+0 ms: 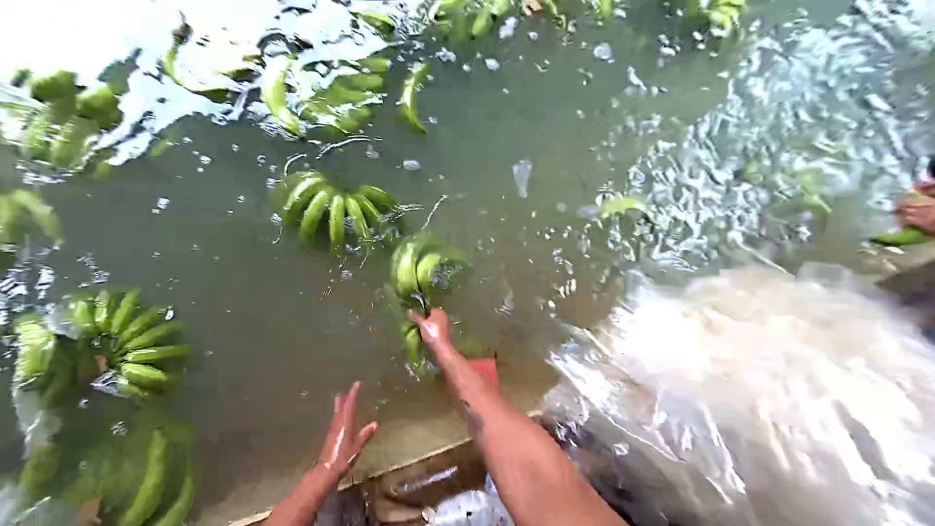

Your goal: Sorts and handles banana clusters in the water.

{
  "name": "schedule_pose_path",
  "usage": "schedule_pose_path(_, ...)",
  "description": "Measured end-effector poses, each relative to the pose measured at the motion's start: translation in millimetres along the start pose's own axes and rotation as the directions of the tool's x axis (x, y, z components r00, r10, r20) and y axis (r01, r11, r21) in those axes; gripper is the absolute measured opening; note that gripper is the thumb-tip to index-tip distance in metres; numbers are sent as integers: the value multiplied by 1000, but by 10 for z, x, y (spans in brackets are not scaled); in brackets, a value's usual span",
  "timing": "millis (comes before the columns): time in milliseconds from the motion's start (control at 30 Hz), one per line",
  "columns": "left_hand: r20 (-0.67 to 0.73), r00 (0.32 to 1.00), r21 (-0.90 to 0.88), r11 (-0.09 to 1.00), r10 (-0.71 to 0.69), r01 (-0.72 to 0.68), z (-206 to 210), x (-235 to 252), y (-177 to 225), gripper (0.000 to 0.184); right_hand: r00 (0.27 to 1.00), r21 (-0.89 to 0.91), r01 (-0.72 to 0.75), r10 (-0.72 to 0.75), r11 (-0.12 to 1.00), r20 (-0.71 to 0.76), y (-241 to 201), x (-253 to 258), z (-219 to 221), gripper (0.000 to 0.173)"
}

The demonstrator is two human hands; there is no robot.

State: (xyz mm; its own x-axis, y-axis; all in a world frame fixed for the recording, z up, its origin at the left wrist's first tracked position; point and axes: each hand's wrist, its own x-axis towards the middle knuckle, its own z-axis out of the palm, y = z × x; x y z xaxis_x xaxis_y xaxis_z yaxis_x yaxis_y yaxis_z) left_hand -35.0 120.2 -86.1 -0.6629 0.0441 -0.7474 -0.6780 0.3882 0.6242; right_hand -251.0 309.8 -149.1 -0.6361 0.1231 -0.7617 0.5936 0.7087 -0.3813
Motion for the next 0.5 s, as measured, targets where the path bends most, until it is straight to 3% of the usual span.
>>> schedule_pose_path(100, -2, 989, 84, 986, -147, 146, -303, -193, -370, 74, 999, 36, 16, -14, 999, -39, 17, -8, 11, 53)
schedule_pose_path(200, -97, 971, -2, 976, -217, 218, -551, -345, -693, 63, 995, 269, 104, -99, 957, -31, -60, -268, -290, 44)
schedule_pose_path(367, -234, 951, -90, 979, -201, 185, -764, -592, -788, 53, 986, 612, 168, -130, 773, -107, -83, -1856, -1159, 25)
schedule_pose_path(500, -200, 967, -10, 987, -160, 162, -744, -594, -583, 52, 914, 714, 389, -148, 582, -377, 502, -3086, -1603, 23)
